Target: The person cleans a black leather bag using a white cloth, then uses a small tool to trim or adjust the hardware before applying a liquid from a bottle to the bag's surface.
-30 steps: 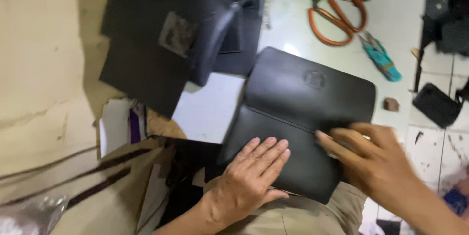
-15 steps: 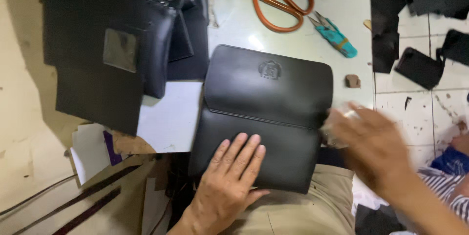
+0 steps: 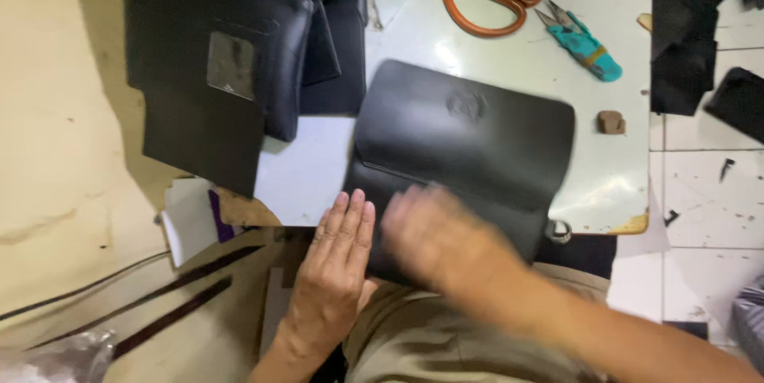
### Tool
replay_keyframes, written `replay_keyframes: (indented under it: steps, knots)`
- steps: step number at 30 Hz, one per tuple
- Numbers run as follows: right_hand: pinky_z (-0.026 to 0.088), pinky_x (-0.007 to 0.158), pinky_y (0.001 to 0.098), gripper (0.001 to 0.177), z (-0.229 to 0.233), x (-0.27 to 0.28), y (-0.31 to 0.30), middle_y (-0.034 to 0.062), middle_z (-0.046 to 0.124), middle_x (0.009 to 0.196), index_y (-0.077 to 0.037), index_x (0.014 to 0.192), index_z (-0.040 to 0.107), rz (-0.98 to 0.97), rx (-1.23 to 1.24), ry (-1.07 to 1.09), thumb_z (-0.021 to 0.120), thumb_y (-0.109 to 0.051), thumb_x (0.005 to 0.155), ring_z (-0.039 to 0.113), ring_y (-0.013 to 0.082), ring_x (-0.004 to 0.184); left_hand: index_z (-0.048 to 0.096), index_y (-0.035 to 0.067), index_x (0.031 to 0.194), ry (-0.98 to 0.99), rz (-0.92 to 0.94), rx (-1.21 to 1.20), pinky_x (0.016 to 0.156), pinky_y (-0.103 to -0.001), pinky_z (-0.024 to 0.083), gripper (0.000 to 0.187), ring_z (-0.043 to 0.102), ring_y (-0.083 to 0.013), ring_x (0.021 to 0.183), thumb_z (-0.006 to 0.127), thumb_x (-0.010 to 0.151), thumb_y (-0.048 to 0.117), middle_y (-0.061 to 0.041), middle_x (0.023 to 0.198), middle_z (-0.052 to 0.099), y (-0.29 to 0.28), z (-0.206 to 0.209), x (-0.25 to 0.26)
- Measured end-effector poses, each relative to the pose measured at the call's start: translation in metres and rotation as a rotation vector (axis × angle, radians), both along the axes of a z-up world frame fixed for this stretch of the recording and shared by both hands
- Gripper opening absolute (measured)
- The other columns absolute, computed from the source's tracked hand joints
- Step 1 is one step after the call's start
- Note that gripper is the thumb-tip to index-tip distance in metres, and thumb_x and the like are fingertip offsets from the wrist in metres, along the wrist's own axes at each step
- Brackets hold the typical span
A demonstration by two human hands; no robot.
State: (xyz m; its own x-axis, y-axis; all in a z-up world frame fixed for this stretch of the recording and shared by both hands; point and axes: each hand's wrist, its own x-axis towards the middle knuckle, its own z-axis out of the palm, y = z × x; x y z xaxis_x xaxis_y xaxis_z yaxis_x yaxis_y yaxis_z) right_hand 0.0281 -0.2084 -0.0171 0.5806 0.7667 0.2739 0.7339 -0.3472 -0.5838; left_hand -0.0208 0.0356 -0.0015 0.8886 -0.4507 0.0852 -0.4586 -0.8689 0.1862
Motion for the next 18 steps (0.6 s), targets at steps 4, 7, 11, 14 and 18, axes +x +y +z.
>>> replay_keyframes:
  steps: [4, 7, 11, 14, 18]
  knots:
    - [0.027, 0.12, 0.0573, 0.05, 0.046, 0.001, -0.015, 0.0275, 0.057, 0.144, 0.007, 0.137, 0.054, 0.738, 0.131, 0.687, 0.026, -0.026, 0.115, 0.054, 0.0436, 0.135, 0.036, -0.005, 0.154, 0.041, 0.04, -0.022, 0.126, -0.048, 0.034, 0.108, 0.038, -0.039, 0.151, 0.075, 0.054, 0.0, -0.024, 0.163, 0.036, 0.0, -0.001, -0.001]
    - [0.019, 0.128, 0.0551, 0.047, 0.027, 0.018, -0.056, 0.0089, 0.046, 0.162, -0.011, 0.149, 0.052, 0.11, 0.076, 0.34, 0.033, -0.028, 0.109, 0.044, 0.0247, 0.151, 0.035, -0.007, 0.155, 0.05, 0.032, -0.038, 0.127, -0.048, 0.032, 0.104, 0.036, -0.0402, 0.152, 0.07, 0.057, 0.0, -0.026, 0.163, 0.035, 0.001, -0.002, 0.001]
    - [0.02, 0.124, 0.056, 0.066, -0.01, 0.017, -0.005, 0.0144, 0.047, 0.158, -0.013, 0.148, 0.051, -0.114, -0.274, -0.092, 0.05, -0.001, 0.084, 0.038, 0.0389, 0.149, 0.04, -0.008, 0.152, -0.046, 0.05, -0.029, 0.123, -0.049, 0.038, 0.08, 0.043, -0.0409, 0.148, 0.053, 0.073, -0.005, -0.027, 0.159, 0.041, -0.005, -0.002, 0.003]
    - [0.026, 0.121, 0.0549, 0.043, 0.029, -0.007, 0.0, 0.0289, 0.056, 0.145, 0.01, 0.14, 0.053, 0.498, 0.044, 0.226, 0.043, -0.02, 0.111, 0.053, 0.0374, 0.137, 0.041, -0.008, 0.151, -0.114, 0.068, 0.089, 0.124, -0.049, 0.037, 0.055, 0.042, -0.04, 0.148, 0.038, 0.096, -0.004, -0.027, 0.158, 0.042, -0.008, 0.0, -0.002]
    - [0.032, 0.123, 0.0401, 0.045, 0.059, 0.019, -0.045, 0.0165, 0.049, 0.156, -0.002, 0.145, 0.05, 0.023, 0.23, 0.503, 0.05, -0.006, 0.101, 0.045, 0.0285, 0.148, 0.038, -0.004, 0.154, -0.111, 0.048, 0.158, 0.125, -0.054, 0.029, 0.074, 0.035, -0.0417, 0.151, 0.048, 0.081, 0.008, -0.026, 0.162, 0.037, -0.034, -0.003, -0.007]
